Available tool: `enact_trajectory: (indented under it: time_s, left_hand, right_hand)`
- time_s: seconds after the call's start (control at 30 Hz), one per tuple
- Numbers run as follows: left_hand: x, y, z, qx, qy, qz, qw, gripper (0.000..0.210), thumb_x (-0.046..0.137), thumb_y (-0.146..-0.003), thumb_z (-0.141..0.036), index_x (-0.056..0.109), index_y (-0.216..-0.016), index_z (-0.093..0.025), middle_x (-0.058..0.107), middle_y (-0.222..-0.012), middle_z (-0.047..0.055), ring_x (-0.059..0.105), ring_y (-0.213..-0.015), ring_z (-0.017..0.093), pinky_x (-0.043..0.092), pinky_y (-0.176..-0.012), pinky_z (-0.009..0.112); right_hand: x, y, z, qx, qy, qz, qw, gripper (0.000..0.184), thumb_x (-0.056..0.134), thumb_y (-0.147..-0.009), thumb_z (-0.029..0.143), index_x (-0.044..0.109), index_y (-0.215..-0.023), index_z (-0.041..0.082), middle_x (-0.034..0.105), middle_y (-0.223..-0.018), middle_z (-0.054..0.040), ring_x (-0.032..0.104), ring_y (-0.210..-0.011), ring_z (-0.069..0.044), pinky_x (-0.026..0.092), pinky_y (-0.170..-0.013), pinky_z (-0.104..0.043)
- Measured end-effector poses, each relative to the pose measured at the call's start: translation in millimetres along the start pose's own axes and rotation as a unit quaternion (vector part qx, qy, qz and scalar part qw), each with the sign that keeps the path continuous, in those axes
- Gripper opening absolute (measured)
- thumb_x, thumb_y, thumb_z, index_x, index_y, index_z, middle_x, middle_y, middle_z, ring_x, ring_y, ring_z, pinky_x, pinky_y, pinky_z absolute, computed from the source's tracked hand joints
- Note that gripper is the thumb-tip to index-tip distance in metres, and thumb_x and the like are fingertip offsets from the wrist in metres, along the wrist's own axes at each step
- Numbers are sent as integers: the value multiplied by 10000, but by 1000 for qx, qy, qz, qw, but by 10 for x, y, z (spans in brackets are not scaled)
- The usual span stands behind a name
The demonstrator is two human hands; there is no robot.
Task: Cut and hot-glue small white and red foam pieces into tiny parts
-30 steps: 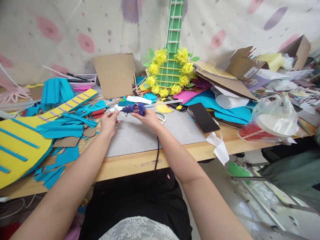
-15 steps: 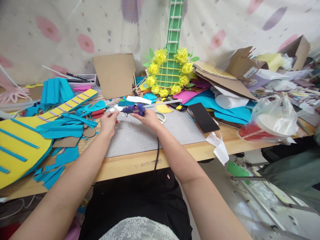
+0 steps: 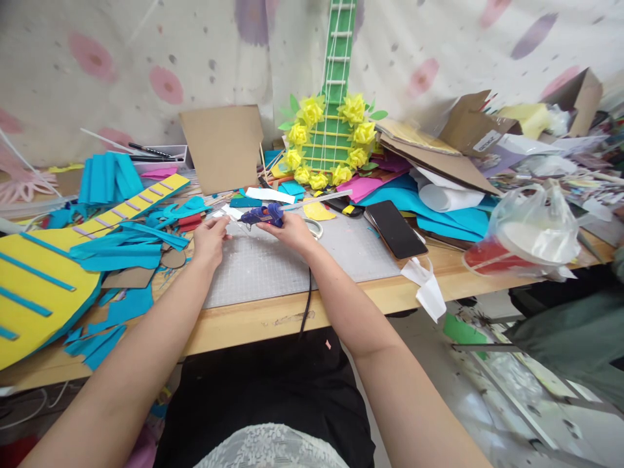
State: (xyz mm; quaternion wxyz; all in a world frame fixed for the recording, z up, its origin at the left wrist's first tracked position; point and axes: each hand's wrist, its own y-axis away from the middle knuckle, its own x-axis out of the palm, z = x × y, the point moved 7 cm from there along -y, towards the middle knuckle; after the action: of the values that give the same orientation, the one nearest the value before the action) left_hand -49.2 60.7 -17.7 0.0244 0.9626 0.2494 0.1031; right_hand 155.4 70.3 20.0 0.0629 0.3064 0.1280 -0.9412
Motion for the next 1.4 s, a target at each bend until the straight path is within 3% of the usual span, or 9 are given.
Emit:
enact_trajectory:
  time_s: [0.33, 0.77, 1.4]
  left_hand:
    - [31, 4, 4, -7, 17, 33, 999, 215, 716, -556, -264, 663, -708, -122, 447, -476, -66, 362, -434, 43, 362, -434, 195]
    - [41, -11, 15, 7, 8, 46, 999, 213, 724, -558, -272, 679, -708, -129, 557, -594, -16, 450, -512, 72, 377, -458, 213]
    - [33, -2, 9, 3, 18, 33, 999, 197, 715, -559, -249, 679, -711, -129, 596, -651, 2, 476, -531, 74, 371, -423, 197]
  right_hand:
    - [-52, -10, -50, 38, -102, -11, 994, 373, 644, -685, 529, 674, -760, 164, 626, -626, -21, 571, -563, -121, 434, -573, -245]
    - [14, -23, -62, 32, -75, 12, 997, 418, 615, -683, 587, 637, -713, 170, 638, -653, -25, 583, -621, -131, 426, -596, -245]
    - [-22, 10, -41, 51, -99, 6, 994, 363, 647, -683, 534, 639, -717, 172, 615, -608, -12, 538, -537, -105, 413, -534, -238]
